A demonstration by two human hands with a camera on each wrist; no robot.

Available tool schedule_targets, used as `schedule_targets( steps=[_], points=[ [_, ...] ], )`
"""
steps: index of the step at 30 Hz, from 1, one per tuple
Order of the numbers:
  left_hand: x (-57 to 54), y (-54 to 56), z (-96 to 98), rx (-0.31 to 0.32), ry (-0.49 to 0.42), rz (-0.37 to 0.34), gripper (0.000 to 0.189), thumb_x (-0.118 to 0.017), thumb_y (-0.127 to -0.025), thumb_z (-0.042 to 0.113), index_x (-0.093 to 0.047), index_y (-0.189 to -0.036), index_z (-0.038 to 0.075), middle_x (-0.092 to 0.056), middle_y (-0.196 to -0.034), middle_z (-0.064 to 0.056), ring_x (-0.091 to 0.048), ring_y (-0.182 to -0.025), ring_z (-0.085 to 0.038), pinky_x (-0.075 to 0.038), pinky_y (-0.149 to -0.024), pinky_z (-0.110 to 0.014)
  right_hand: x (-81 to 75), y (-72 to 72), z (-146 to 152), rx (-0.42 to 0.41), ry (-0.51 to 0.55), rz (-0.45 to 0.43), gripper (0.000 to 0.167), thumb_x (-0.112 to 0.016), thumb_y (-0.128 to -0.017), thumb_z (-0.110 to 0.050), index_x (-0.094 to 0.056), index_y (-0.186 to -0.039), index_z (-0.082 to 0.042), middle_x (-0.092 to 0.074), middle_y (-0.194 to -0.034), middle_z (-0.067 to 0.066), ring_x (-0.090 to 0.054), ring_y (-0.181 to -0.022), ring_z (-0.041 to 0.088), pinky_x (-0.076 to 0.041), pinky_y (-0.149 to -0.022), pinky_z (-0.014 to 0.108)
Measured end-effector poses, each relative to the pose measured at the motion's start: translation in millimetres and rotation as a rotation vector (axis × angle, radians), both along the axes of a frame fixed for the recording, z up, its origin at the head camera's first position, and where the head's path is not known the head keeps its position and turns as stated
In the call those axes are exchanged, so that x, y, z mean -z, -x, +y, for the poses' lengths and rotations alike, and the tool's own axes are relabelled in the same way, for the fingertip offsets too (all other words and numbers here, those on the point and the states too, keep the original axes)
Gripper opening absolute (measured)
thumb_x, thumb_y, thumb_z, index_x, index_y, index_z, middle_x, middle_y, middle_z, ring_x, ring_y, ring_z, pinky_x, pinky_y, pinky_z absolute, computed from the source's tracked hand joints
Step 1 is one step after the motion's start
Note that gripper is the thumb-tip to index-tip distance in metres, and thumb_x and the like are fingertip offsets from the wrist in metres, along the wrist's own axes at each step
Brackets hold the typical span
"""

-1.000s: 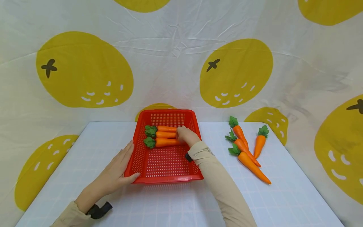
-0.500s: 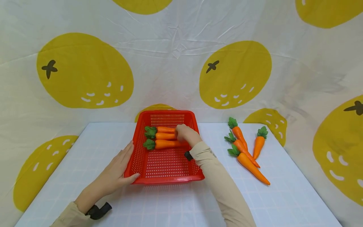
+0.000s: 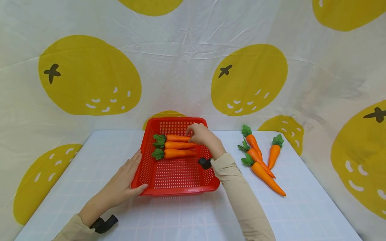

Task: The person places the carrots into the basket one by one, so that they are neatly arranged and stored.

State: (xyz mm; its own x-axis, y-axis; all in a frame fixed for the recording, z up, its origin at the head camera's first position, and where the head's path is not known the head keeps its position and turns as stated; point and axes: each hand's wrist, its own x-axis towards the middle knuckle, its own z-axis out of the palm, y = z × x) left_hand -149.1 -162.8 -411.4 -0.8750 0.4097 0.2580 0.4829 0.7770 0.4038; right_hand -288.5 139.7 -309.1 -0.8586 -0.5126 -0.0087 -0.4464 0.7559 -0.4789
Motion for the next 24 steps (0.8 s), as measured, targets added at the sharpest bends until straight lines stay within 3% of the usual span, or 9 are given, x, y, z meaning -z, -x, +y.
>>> schedule_targets(
  steps=[7,11,18,24],
  points=[
    [1.0,-0.8,-0.8,0.001,0.006,0.011,0.104,-0.066,-0.088,0.054,-0.013,-0.157,-0.003,-0.007,-0.166,-0.013,-0.013,-0.151,-0.029,-0.018,-0.118,-0.057,-13.0,-26.3,19,0.053,0.208,0.187,0.015,-0.068,-0.091,-0.008,-0.072,-0.105,-0.001,-0.07,-0.095,0.009,-0.064,-0.088,0.025,-0.053,-0.081,0.044],
    [1.9,-1.5,-0.7,-0.003,0.002,0.013,0.103,-0.068,-0.088,0.052,-0.014,-0.157,-0.003,-0.008,-0.166,-0.013,-0.014,-0.15,-0.029,-0.019,-0.117,-0.057,-13.9,-39.3,33,0.114,0.305,0.297,0.012,-0.067,-0.094,-0.013,-0.073,-0.101,-0.004,-0.072,-0.093,0.007,-0.065,-0.084,0.024,-0.054,-0.076,0.043],
    [0.3,-1.4,-1.3,0.0,0.005,-0.002,0.104,-0.065,-0.089,0.056,-0.013,-0.157,-0.002,-0.006,-0.166,-0.012,-0.012,-0.151,-0.029,-0.018,-0.118,-0.056,-11.6,-56.8,64,0.233,0.445,0.468,0.01,-0.069,-0.093,-0.01,-0.074,-0.098,-0.003,-0.073,-0.089,0.008,-0.067,-0.078,0.021,-0.056,-0.068,0.028],
    [-0.4,-0.4,-1.6,0.0,0.019,-0.007,0.104,-0.062,-0.089,0.059,-0.012,-0.158,-0.001,-0.005,-0.166,-0.012,-0.011,-0.151,-0.029,-0.017,-0.118,-0.056,-3.2,-71.9,96,0.38,0.445,0.544,0.017,-0.066,-0.095,-0.015,-0.072,-0.103,-0.002,-0.072,-0.092,0.01,-0.063,-0.078,0.021,-0.047,-0.066,0.01]
  ],
)
